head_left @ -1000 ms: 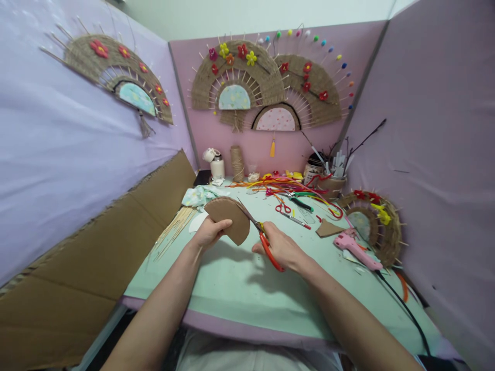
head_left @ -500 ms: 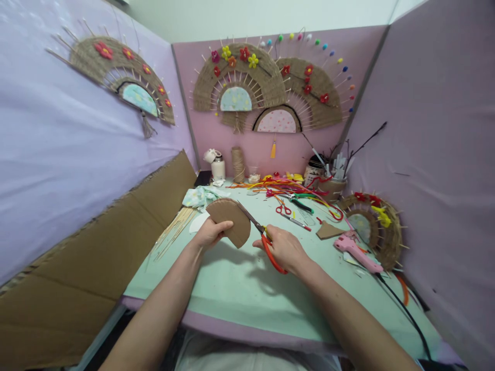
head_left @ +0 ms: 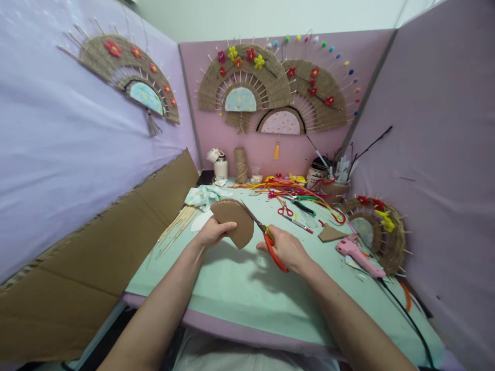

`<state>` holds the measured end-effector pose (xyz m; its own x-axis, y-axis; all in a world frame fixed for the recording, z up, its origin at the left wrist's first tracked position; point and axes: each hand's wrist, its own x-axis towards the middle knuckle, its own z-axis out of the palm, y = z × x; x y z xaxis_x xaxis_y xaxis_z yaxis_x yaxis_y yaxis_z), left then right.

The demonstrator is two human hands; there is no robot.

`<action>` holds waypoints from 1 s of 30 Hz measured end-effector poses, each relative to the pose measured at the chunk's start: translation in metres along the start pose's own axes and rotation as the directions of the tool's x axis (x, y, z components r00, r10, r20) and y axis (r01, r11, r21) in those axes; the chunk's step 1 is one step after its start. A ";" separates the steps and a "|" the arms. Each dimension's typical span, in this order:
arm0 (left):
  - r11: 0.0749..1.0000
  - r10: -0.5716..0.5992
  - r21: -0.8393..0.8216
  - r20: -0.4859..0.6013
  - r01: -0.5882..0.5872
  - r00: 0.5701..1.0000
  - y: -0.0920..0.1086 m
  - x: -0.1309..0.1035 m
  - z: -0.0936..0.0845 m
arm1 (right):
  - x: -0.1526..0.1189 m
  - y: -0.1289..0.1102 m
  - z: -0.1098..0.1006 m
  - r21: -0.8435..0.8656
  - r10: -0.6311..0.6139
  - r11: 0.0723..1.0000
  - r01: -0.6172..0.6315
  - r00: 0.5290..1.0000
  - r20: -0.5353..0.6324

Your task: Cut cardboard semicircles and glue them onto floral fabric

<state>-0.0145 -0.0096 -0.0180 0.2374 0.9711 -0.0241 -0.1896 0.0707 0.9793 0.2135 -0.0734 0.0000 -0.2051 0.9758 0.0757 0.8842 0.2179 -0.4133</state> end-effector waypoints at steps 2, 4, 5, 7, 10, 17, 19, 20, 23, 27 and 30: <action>0.998 -0.015 0.063 0.053 0.011 0.998 0.000 -0.001 0.000 | 0.000 0.002 -0.001 0.019 -0.005 1.000 0.004 0.999 0.045; 0.994 -0.027 0.107 0.087 0.018 0.996 0.001 -0.002 0.000 | -0.001 0.004 -0.002 0.027 -0.023 0.999 0.021 0.997 0.068; 0.993 -0.031 0.115 0.093 0.020 0.995 0.001 -0.003 0.000 | -0.001 0.004 -0.002 0.021 -0.027 0.999 0.026 0.997 0.073; 0.993 -0.034 0.116 0.097 0.022 0.995 0.001 -0.003 0.000 | -0.002 0.004 -0.003 -0.009 -0.019 1.000 0.020 0.997 0.071; 0.993 -0.042 0.118 0.115 0.029 0.992 -0.001 -0.003 -0.002 | -0.003 0.002 -0.005 -0.070 -0.004 0.997 0.007 0.999 0.044; 0.992 -0.030 0.128 0.146 0.011 0.989 -0.003 -0.002 -0.005 | -0.006 -0.001 -0.012 -0.141 -0.021 0.990 0.022 1.000 0.013; 0.991 -0.020 0.131 0.161 -0.001 0.987 -0.003 -0.002 -0.005 | -0.006 0.001 -0.013 -0.141 -0.016 0.990 0.017 1.000 0.007; 0.991 -0.018 0.135 0.170 -0.006 0.985 -0.004 -0.002 -0.005 | -0.007 0.003 -0.013 -0.140 -0.015 0.990 0.015 1.000 0.001; 0.988 -0.011 0.153 0.196 -0.020 0.981 -0.003 -0.002 -0.004 | -0.010 0.008 -0.015 -0.115 -0.022 0.993 0.023 1.000 0.006; 0.977 0.008 0.206 0.239 -0.059 0.971 -0.001 -0.005 0.000 | -0.014 0.013 -0.017 -0.086 -0.017 0.996 0.025 0.996 0.093; 0.968 0.008 0.237 0.298 -0.082 0.954 0.001 -0.008 0.003 | -0.016 0.012 -0.019 -0.088 -0.051 0.994 0.063 0.989 0.137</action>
<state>-0.0138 -0.0181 -0.0160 0.5091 0.8595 0.0450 0.0226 -0.0656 0.9976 0.2357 -0.0860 0.0113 -0.3052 0.9518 -0.0288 0.9031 0.2797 -0.3259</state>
